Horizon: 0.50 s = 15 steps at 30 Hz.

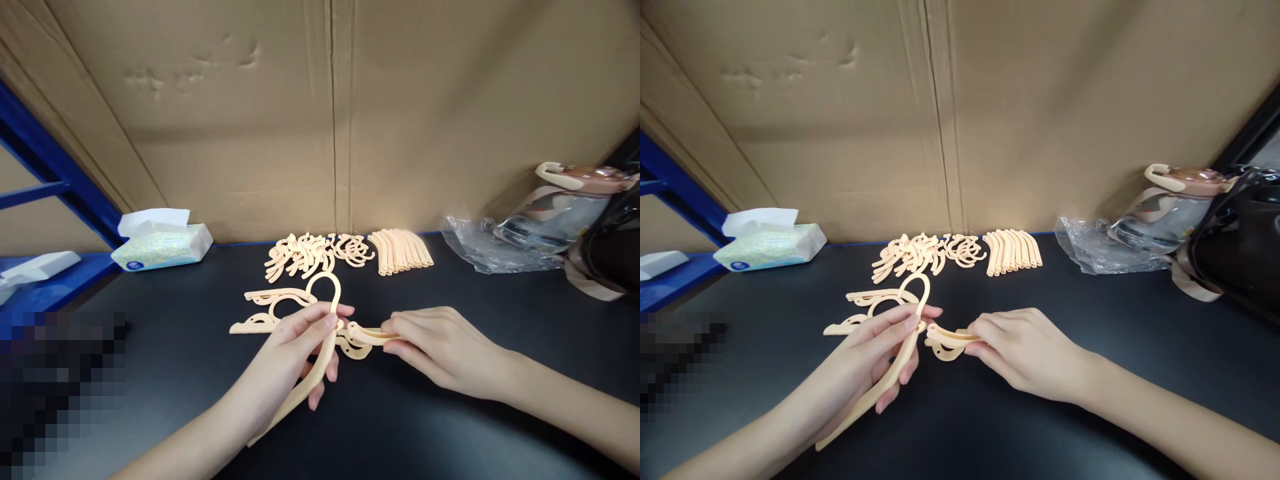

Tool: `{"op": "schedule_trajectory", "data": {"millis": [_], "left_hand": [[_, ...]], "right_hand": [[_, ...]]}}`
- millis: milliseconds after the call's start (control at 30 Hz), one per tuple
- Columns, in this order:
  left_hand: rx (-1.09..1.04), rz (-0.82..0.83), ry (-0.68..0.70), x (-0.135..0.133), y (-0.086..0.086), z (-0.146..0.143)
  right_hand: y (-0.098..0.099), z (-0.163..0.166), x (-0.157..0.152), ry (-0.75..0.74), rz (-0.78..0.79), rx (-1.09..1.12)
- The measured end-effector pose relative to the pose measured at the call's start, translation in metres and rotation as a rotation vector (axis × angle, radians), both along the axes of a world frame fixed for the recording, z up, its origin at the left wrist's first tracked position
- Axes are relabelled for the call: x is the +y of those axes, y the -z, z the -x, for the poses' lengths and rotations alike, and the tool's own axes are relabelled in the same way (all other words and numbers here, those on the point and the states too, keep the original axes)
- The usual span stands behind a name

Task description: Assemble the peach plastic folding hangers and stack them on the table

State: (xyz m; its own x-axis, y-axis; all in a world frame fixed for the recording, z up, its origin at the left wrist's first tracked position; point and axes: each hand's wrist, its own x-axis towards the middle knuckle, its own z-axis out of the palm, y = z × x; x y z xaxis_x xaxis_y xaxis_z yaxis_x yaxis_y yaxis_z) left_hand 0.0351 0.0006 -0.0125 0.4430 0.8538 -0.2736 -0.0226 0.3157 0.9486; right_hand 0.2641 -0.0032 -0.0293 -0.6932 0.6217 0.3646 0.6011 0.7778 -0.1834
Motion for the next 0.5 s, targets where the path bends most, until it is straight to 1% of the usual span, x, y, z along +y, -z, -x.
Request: {"op": "schedule_trajectory", "data": {"millis": [200, 333, 500], "left_hand": [[0.012, 0.042, 0.095, -0.0021, -0.0025, -0.0007], [-0.018, 0.052, 0.131, -0.0023, -0.0011, -0.0002], [-0.058, 0.061, 0.107, -0.0011, -0.0006, -0.0003]], "right_hand": [[0.0055, -0.0028, 0.001, 0.019, -0.106, -0.002], [0.0046, 0.0005, -0.0006, 0.017, -0.245, -0.003], [0.0003, 0.0015, -0.0022, 0.025, -0.394, -0.037]]}}
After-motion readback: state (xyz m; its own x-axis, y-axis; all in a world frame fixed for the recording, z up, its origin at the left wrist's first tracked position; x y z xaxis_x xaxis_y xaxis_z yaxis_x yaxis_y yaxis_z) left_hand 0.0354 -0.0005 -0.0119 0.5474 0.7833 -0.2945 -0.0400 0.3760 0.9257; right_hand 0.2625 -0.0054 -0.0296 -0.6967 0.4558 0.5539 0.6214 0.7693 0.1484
